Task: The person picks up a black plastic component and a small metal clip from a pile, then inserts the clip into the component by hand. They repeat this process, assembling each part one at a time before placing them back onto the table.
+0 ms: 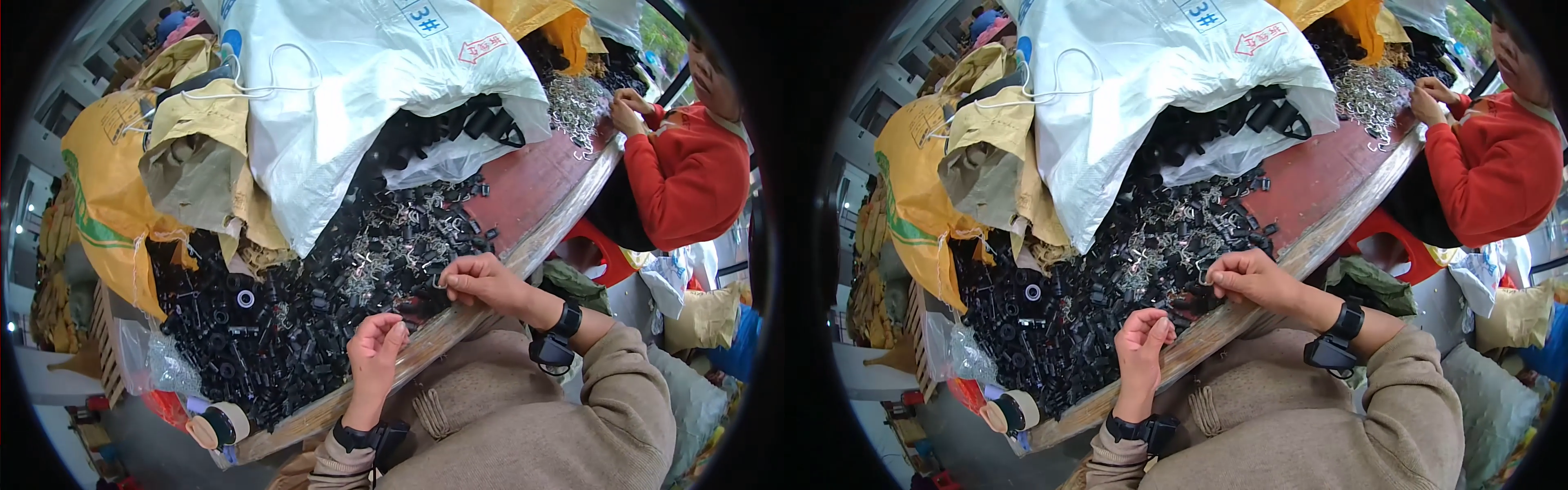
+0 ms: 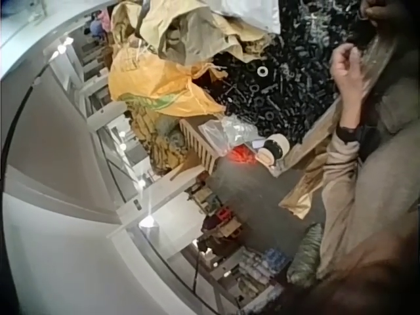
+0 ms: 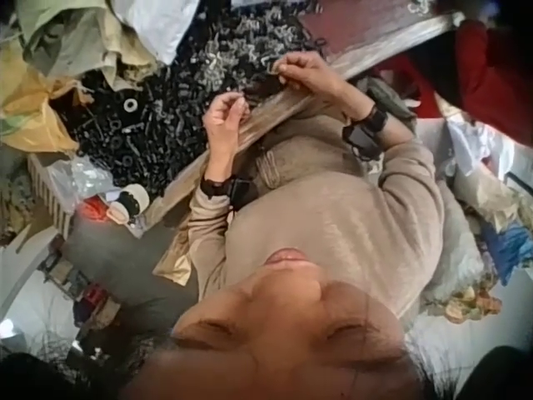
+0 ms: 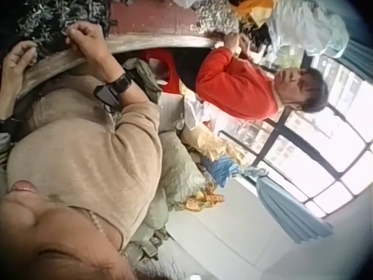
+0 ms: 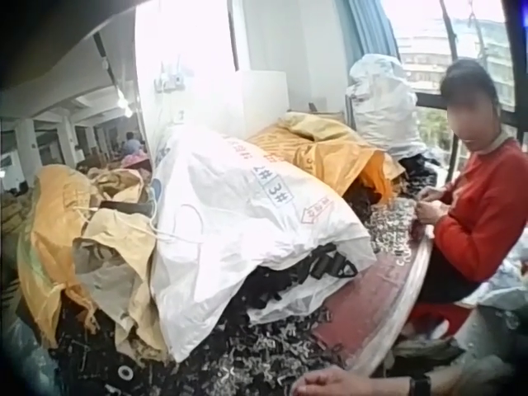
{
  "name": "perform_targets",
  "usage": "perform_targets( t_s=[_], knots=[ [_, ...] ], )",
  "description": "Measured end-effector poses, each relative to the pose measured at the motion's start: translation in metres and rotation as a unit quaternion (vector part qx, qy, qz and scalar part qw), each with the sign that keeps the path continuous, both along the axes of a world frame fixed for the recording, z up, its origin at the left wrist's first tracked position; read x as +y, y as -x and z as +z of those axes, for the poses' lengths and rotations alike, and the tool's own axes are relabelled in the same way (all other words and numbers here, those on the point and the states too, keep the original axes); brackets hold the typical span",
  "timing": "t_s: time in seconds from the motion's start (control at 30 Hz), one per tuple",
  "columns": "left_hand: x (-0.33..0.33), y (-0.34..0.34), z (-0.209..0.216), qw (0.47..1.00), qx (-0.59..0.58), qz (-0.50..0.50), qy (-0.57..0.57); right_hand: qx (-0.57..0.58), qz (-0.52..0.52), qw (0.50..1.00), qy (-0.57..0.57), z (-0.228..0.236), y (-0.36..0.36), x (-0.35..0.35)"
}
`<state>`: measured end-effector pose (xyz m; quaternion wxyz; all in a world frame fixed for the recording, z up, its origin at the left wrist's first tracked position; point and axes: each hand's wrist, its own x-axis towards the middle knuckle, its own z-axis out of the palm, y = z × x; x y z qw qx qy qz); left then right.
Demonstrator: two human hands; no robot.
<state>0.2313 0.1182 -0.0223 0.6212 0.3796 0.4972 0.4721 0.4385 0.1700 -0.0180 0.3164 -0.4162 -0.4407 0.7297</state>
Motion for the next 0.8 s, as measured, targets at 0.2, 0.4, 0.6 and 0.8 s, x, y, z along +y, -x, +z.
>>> perform_targets(
  t_s=[0.2, 0.4, 0.6, 0.8],
  knots=[
    [-0.006, 0.008, 0.003, 1.000, -0.011, 0.004, -0.008, -0.036, -0.034, 0.996, -0.067, 0.000, -0.002, 0.005],
    [-0.010, 0.064, 0.009, 1.000, -0.005, 0.004, -0.002, -0.075, -0.072, 0.991, -0.085, 0.011, 0.022, -0.009],
    [-0.011, 0.145, 0.020, 0.965, 0.212, 0.130, -0.084, -0.299, -0.003, 0.846, -0.442, 0.021, 0.049, -0.022],
    [0.034, 0.182, 0.037, 0.790, 0.552, 0.181, -0.195, -0.311, 0.021, 0.856, -0.413, 0.026, 0.064, -0.020]
  ],
)
